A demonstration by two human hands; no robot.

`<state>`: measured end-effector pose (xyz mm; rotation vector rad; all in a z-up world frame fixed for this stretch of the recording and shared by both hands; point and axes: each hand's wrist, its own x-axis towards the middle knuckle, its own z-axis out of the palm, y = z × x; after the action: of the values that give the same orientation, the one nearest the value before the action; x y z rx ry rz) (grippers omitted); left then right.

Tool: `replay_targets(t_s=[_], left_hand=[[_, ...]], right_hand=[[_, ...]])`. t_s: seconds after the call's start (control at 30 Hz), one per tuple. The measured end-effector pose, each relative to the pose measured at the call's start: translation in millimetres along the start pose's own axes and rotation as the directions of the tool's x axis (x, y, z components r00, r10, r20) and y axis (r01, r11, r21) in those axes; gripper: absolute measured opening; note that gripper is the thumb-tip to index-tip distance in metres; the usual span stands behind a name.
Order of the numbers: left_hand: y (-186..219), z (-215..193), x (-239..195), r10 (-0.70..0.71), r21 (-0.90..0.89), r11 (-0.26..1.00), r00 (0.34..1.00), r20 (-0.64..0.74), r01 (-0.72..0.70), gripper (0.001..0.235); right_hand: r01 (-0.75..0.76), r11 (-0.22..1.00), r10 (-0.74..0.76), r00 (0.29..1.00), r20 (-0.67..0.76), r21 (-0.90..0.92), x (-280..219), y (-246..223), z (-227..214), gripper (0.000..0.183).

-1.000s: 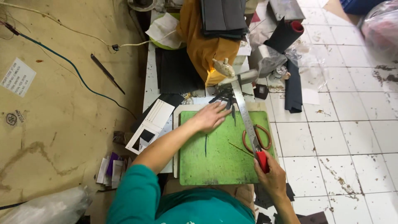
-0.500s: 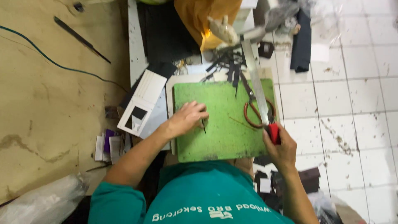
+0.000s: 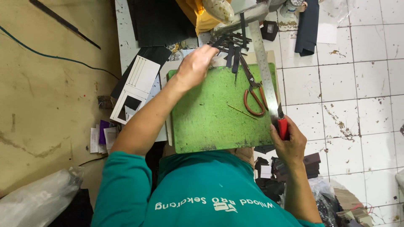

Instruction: Measuring and cutting leather components to assemble a wallet

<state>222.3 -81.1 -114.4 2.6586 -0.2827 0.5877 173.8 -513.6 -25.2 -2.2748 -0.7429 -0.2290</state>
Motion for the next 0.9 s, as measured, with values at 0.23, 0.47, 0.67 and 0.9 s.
replay_targets(t_s=[0.23,0.47,0.67,0.9], left_hand=[[0.1,-123.8,-88.7,-0.325,-0.033,0.946,0.939,-0.111,0.323,0.022],[-0.2,-186.4,-134.4,-0.928,0.402,0.350,0.256,0.269,0.846,0.122],[-12.2,-188.1,-140.1,-0.952,0.396,0.286,0.212,0.219,0.872,0.132],[10.9,-217.0,-149.2,-0.943,0.096,0.315,0.300,0.148,0.944,0.060]], right_hand=[[0.097,0.995,-0.094,0.984,0.151,-0.012,24.0,23.3,-4.8,0.046],[0.236,0.964,-0.113,0.781,0.614,-0.122,103.2,23.7,45.8,0.045],[0.359,0.900,-0.183,0.827,0.532,-0.249,125.7,-4.1,70.9,0.046],[0.463,0.797,-0.302,0.862,0.408,-0.387,125.8,-15.9,98.9,0.043]])
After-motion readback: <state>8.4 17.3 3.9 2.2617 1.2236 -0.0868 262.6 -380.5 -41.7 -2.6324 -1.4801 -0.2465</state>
